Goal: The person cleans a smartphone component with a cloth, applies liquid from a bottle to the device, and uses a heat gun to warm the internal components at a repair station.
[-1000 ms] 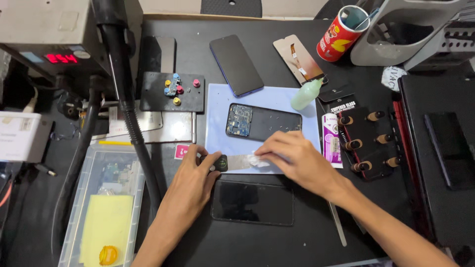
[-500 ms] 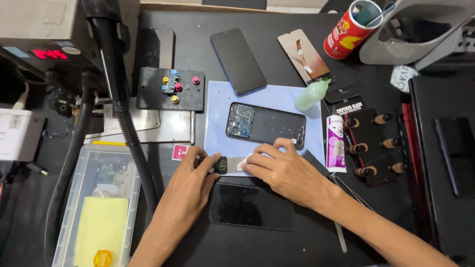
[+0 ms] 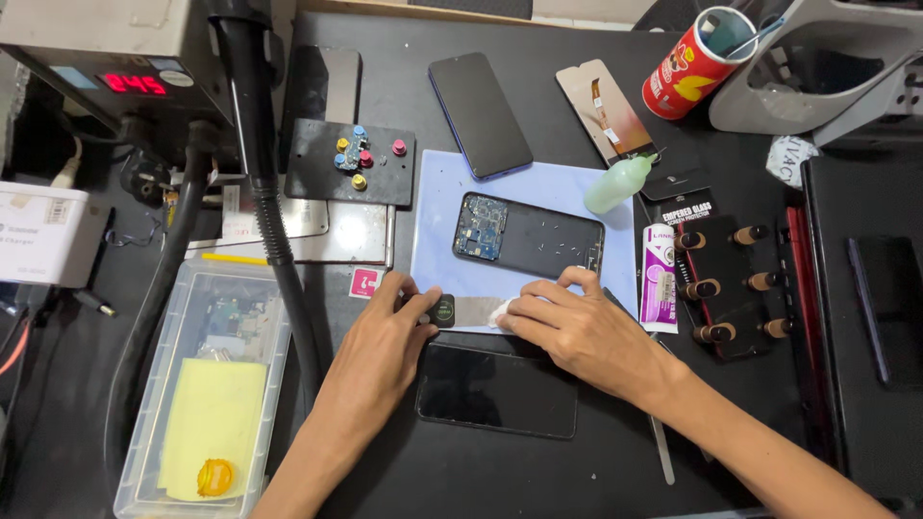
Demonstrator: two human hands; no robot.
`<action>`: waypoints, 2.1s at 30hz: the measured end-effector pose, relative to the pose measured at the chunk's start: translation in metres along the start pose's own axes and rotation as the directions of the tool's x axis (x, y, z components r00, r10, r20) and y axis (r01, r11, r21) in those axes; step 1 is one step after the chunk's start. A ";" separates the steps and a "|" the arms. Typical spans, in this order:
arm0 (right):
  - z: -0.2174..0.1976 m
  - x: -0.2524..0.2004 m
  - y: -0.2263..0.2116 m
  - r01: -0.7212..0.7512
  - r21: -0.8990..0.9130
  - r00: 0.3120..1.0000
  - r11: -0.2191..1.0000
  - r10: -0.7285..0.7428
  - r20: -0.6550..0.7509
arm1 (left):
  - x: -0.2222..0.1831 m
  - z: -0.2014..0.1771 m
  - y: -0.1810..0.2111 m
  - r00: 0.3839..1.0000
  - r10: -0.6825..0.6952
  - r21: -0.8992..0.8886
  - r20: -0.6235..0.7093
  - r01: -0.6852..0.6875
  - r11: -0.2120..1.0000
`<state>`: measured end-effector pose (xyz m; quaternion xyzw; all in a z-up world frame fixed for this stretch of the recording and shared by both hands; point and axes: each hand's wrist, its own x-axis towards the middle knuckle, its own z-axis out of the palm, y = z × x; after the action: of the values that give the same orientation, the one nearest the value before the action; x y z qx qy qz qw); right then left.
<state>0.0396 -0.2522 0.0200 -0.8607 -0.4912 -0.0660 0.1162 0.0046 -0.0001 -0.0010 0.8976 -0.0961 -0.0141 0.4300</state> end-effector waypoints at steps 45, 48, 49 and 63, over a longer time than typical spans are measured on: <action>0.000 -0.005 -0.005 -0.056 -0.001 0.997 0.998 0.056 0.046 | -0.002 0.000 0.000 0.999 0.049 0.012 -0.004 -0.049 0.999; -0.002 -0.015 0.000 -0.101 0.022 0.994 0.995 0.099 0.054 | -0.001 0.000 -0.001 0.997 0.072 0.011 -0.011 -0.072 0.997; -0.004 -0.020 0.003 -0.123 0.036 0.991 0.992 0.120 0.063 | -0.002 0.001 -0.001 0.997 0.074 0.011 -0.012 -0.074 0.997; 0.016 0.013 0.000 -0.001 0.060 0.999 0.998 0.004 -0.048 | -0.003 0.004 -0.004 0.995 0.095 0.041 -0.027 -0.094 0.995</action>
<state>0.0463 -0.2374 0.0072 -0.8557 -0.4888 -0.0716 0.1537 0.0018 -0.0004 -0.0065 0.9005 -0.1326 0.0210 0.4137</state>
